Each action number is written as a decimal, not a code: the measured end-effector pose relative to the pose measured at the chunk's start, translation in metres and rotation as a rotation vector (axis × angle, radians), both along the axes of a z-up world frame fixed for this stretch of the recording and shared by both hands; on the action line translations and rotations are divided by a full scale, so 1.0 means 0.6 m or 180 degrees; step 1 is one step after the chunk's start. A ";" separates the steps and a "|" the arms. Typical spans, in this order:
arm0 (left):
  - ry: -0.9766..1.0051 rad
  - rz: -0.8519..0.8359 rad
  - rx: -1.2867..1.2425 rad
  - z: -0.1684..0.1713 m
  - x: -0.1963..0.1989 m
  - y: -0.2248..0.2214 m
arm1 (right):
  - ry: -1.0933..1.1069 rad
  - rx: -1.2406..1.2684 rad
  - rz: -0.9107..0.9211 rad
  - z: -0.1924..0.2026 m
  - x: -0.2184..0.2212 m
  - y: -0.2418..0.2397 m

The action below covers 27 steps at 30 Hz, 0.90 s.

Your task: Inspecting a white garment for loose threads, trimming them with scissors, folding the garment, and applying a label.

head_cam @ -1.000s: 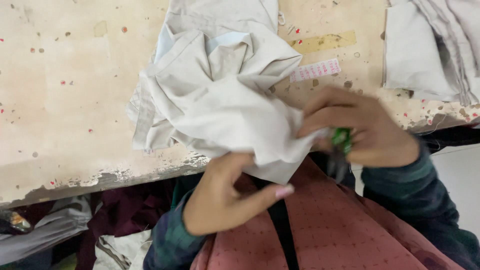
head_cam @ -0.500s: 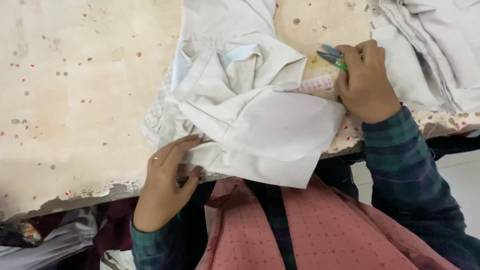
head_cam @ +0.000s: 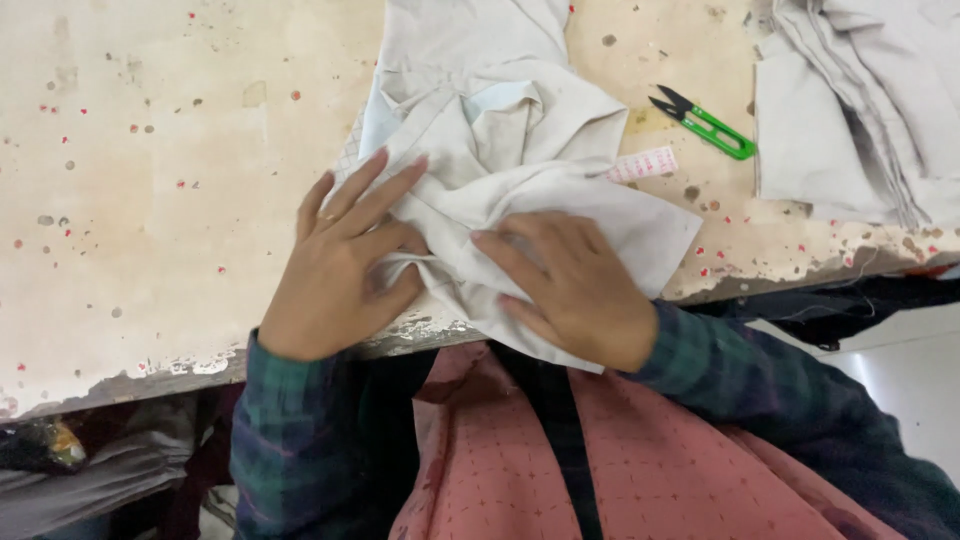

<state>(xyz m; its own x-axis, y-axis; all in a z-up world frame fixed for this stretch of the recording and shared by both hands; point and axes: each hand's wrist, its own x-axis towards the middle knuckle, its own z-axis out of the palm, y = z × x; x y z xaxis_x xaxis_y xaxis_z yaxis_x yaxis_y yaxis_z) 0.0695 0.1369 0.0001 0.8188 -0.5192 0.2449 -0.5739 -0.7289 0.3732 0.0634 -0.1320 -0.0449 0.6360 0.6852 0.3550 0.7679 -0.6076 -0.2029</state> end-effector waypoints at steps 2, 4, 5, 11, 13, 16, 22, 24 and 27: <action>-0.0056 -0.0052 0.0200 -0.024 0.010 0.002 | -0.0023 0.0184 0.0264 -0.020 0.005 -0.001; -0.0156 -0.0079 0.0411 -0.029 0.014 0.014 | -0.0091 0.0370 0.0552 -0.029 0.008 -0.013; -0.0263 -0.0090 0.0348 -0.024 0.007 0.022 | 0.0297 0.0283 0.0656 -0.032 0.002 -0.027; -0.0797 0.0118 -0.0101 0.067 -0.062 0.056 | 0.1435 0.0284 0.1307 0.016 0.015 -0.082; -0.0860 0.0147 -0.0353 0.091 -0.082 0.067 | 0.2243 0.0795 0.2014 0.068 0.039 -0.082; -0.1600 -0.0302 -0.1125 0.111 -0.115 0.076 | 0.3086 0.1589 0.1922 0.067 0.100 -0.071; -0.0575 -0.0338 -0.0429 0.129 -0.130 0.204 | 0.0857 -0.0161 0.0877 -0.047 0.236 -0.030; -0.0414 0.0260 -0.0515 0.117 -0.136 0.299 | 0.0801 0.0457 0.0280 -0.034 0.243 -0.040; -0.0129 0.1182 -0.0678 0.069 -0.139 0.336 | -0.0196 0.2134 0.0116 -0.005 0.265 -0.168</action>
